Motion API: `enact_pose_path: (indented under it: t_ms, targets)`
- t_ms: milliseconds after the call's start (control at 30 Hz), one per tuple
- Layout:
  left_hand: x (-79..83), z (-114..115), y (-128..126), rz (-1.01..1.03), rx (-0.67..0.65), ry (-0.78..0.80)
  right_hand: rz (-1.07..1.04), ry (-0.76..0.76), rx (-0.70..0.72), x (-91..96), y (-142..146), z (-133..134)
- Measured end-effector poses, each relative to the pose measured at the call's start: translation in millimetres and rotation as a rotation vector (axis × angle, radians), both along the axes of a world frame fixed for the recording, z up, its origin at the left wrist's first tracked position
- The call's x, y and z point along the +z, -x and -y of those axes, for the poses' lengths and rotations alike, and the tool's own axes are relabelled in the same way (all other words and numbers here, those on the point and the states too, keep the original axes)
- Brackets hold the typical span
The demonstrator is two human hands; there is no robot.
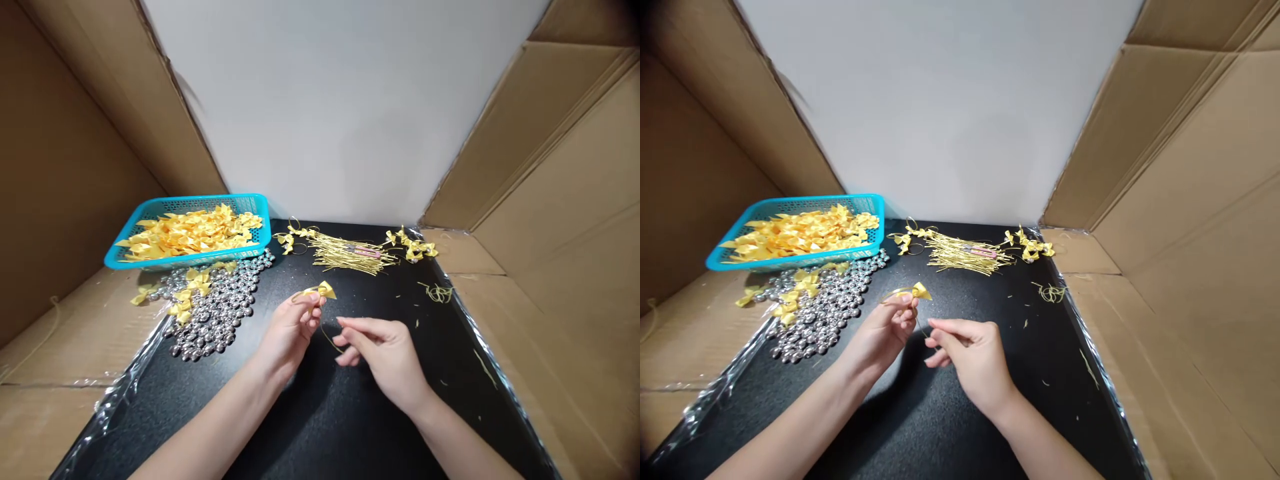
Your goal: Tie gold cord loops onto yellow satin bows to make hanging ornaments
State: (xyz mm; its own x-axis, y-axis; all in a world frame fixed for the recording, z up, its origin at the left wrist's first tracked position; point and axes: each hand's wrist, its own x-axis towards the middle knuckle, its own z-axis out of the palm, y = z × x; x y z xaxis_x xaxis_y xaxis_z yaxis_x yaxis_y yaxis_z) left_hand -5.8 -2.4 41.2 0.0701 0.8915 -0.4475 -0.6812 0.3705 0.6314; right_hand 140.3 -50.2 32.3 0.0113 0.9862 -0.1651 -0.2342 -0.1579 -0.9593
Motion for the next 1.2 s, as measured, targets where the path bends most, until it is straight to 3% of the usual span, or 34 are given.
enact_pose_path:
  t_ms: [200, 467, 1200]
  targets:
    - [1.4, 3, -7, 0.022, -0.056, 0.032, -0.031, 0.002, -0.027, -2.1, 7, -6]
    - [-11.2, 6, -7, 0.08, -0.138, 0.054, 0.025, -0.02, -0.067, -6.0, 7, -6]
    - [-11.6, 14, -11, 0.09, -0.185, 0.055, 0.456, -0.223, -0.131, -11.7, 5, 1]
